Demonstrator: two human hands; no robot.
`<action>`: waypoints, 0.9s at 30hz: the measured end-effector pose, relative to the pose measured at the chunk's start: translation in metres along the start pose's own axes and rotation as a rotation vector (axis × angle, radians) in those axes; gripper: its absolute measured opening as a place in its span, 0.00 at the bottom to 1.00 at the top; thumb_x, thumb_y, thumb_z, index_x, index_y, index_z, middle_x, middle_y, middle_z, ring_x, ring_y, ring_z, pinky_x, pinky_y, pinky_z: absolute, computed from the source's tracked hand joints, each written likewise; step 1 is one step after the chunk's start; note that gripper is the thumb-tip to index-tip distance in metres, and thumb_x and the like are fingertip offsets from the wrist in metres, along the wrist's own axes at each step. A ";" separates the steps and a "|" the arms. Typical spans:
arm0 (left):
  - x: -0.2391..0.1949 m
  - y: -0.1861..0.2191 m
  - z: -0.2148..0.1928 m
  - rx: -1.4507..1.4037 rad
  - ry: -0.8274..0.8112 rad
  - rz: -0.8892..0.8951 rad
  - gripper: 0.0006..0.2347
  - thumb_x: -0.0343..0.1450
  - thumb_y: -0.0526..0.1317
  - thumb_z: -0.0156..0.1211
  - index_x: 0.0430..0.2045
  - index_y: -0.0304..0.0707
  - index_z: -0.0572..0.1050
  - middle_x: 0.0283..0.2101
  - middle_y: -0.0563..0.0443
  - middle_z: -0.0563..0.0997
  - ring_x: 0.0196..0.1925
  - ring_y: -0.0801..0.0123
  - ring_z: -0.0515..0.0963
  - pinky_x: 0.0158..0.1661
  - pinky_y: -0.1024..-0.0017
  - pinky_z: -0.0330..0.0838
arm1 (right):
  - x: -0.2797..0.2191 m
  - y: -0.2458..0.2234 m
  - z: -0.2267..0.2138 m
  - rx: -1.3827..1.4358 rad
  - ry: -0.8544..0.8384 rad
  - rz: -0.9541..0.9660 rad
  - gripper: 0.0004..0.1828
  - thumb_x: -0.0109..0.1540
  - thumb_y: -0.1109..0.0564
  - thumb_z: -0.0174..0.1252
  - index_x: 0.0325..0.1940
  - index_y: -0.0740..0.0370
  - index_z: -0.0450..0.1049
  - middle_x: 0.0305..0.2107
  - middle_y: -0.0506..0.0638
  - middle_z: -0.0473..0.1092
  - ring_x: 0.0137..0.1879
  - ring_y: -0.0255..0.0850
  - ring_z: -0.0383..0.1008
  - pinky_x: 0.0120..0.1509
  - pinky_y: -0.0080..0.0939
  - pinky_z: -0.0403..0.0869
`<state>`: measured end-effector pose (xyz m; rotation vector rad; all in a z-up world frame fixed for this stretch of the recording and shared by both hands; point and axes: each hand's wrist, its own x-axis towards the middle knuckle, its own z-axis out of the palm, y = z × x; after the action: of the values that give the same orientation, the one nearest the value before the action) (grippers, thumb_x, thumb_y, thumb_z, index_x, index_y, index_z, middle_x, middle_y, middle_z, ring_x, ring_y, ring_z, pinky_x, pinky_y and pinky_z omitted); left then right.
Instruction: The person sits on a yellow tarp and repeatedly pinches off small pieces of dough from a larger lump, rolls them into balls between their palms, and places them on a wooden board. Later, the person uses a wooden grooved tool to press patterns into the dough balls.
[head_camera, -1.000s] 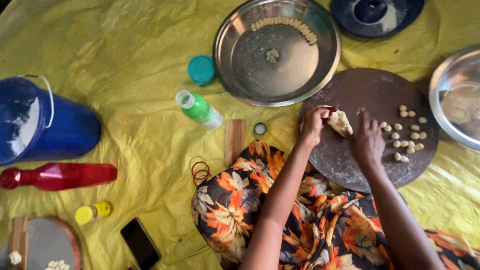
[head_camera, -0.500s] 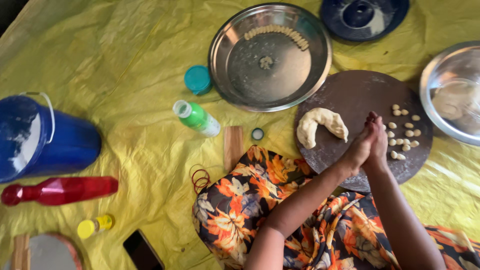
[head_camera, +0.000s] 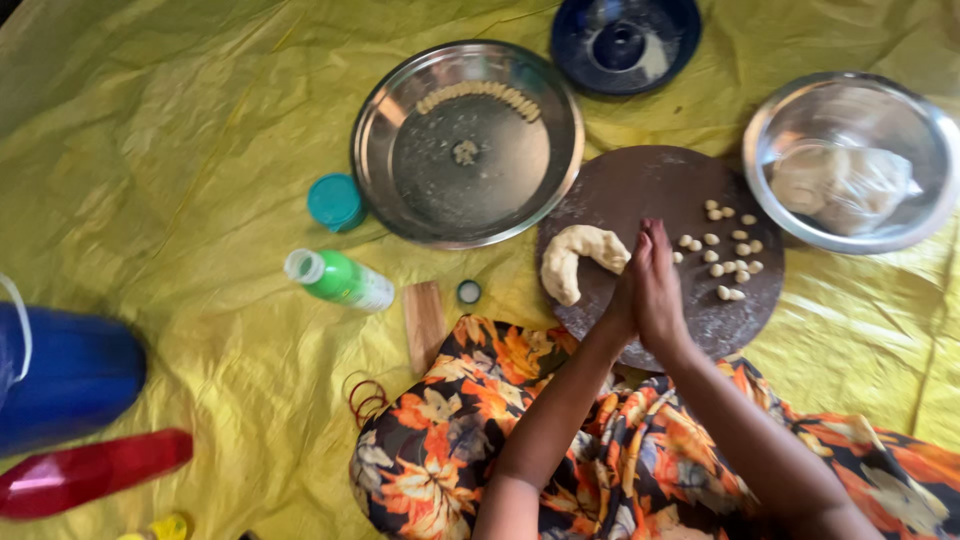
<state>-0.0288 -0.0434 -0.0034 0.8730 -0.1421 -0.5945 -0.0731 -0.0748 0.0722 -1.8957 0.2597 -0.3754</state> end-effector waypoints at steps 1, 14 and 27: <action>-0.008 0.003 0.012 -0.036 -0.042 -0.042 0.39 0.75 0.65 0.37 0.75 0.36 0.42 0.79 0.41 0.43 0.80 0.54 0.45 0.73 0.62 0.43 | 0.020 0.007 -0.008 0.038 0.078 0.087 0.37 0.73 0.38 0.38 0.78 0.67 0.53 0.76 0.61 0.53 0.83 0.50 0.51 0.85 0.45 0.50; -0.009 0.052 -0.007 -0.254 -0.037 0.031 0.41 0.69 0.72 0.11 0.76 0.49 0.36 0.80 0.56 0.37 0.79 0.64 0.34 0.72 0.61 0.27 | -0.041 -0.012 -0.002 0.101 -0.201 -0.212 0.42 0.71 0.37 0.35 0.81 0.65 0.38 0.77 0.66 0.35 0.82 0.57 0.34 0.81 0.52 0.46; -0.044 0.030 0.060 -0.157 -0.302 -0.001 0.37 0.77 0.67 0.22 0.78 0.42 0.41 0.80 0.49 0.48 0.81 0.61 0.48 0.76 0.64 0.44 | 0.016 0.018 -0.063 0.185 0.121 0.240 0.39 0.72 0.36 0.29 0.82 0.58 0.39 0.79 0.57 0.32 0.84 0.49 0.27 0.82 0.49 0.35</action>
<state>-0.0738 -0.0450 0.0627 0.6282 -0.3637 -0.7261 -0.0817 -0.1413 0.0778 -1.6415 0.5109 -0.3398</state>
